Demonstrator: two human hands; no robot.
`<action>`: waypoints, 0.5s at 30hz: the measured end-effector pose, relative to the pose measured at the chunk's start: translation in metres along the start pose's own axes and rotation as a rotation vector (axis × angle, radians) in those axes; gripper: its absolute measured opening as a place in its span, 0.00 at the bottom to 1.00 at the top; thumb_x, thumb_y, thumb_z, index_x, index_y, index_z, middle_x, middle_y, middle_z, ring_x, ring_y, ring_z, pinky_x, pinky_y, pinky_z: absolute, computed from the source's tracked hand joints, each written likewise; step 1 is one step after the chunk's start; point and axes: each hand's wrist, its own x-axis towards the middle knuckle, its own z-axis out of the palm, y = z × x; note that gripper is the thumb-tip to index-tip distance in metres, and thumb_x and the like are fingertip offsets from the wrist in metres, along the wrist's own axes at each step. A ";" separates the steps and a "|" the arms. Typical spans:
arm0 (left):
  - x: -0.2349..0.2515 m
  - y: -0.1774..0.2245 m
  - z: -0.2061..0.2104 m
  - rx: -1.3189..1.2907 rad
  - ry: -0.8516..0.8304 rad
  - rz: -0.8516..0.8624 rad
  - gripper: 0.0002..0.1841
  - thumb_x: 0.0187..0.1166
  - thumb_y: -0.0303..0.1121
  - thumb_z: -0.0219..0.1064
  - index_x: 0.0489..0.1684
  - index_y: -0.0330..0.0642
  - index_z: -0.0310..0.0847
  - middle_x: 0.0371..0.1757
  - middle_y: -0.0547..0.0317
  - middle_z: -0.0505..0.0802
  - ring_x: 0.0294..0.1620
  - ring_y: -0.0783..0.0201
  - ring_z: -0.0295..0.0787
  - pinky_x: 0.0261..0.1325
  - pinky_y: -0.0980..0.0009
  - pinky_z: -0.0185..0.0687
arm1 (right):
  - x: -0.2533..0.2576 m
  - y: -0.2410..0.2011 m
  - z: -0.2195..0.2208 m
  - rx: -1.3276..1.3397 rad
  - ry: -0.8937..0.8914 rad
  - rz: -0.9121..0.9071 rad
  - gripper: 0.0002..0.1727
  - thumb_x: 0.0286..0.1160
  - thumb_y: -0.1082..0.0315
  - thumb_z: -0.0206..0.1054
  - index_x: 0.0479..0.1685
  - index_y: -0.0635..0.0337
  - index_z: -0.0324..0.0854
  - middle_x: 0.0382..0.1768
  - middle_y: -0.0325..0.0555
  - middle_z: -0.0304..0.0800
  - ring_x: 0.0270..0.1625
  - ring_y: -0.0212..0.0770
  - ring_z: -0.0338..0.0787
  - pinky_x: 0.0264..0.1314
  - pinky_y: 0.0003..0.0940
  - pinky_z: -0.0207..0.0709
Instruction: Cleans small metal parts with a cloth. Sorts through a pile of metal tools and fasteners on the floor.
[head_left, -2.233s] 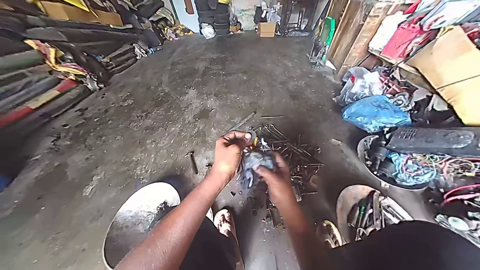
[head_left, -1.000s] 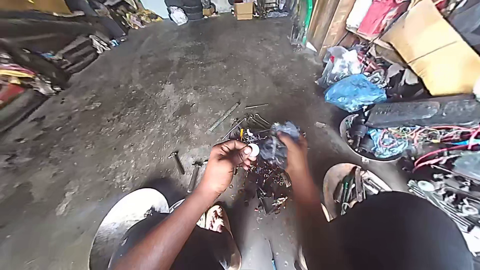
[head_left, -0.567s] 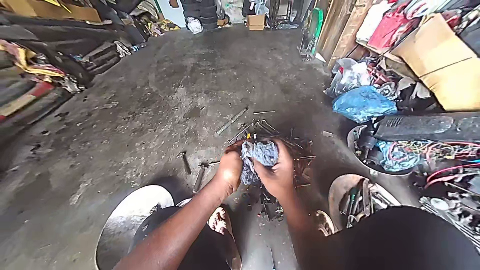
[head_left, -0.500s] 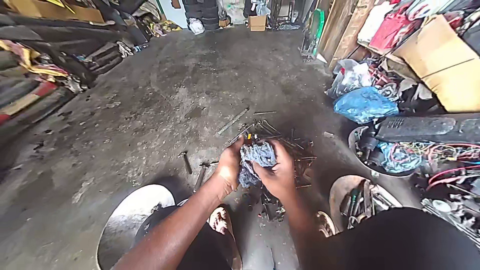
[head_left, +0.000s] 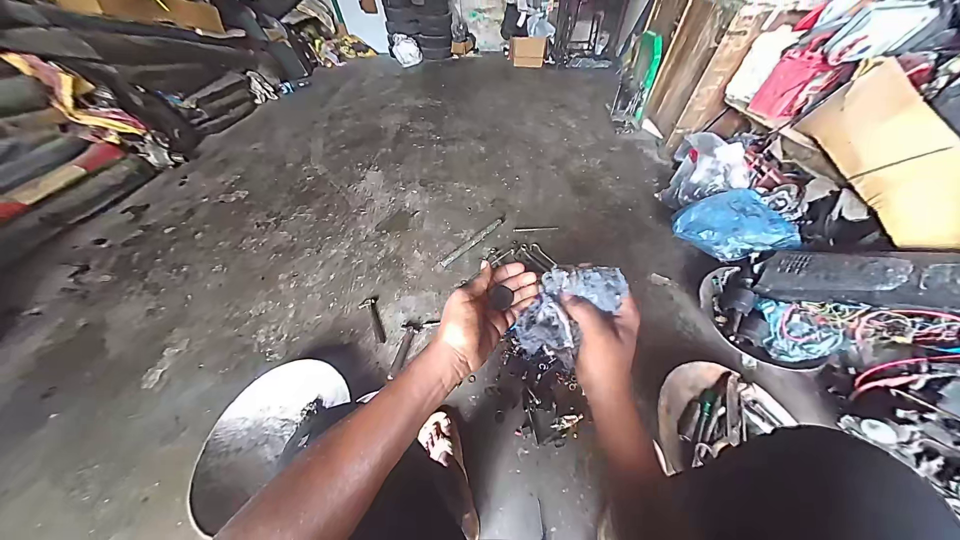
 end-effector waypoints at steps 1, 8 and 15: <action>-0.002 -0.001 0.001 0.017 0.018 -0.015 0.34 0.96 0.53 0.32 0.67 0.38 0.82 0.53 0.46 0.94 0.51 0.56 0.93 0.57 0.60 0.88 | -0.005 0.002 0.006 -0.084 -0.073 -0.059 0.22 0.63 0.78 0.74 0.61 0.67 0.81 0.48 0.49 0.93 0.50 0.41 0.94 0.57 0.41 0.92; -0.001 -0.013 0.010 -0.041 0.112 -0.022 0.25 0.95 0.47 0.42 0.60 0.44 0.86 0.47 0.51 0.93 0.46 0.59 0.91 0.51 0.60 0.88 | -0.004 0.026 0.024 -0.591 -0.174 -0.018 0.31 0.43 0.66 0.88 0.57 0.52 0.87 0.61 0.49 0.82 0.65 0.45 0.83 0.67 0.48 0.82; 0.013 -0.021 0.011 -0.084 0.172 0.036 0.22 0.94 0.47 0.47 0.52 0.45 0.86 0.45 0.53 0.92 0.45 0.60 0.90 0.50 0.60 0.86 | -0.007 0.047 0.037 -0.658 -0.102 -0.223 0.21 0.54 0.78 0.77 0.52 0.53 0.88 0.53 0.42 0.93 0.57 0.39 0.92 0.59 0.47 0.88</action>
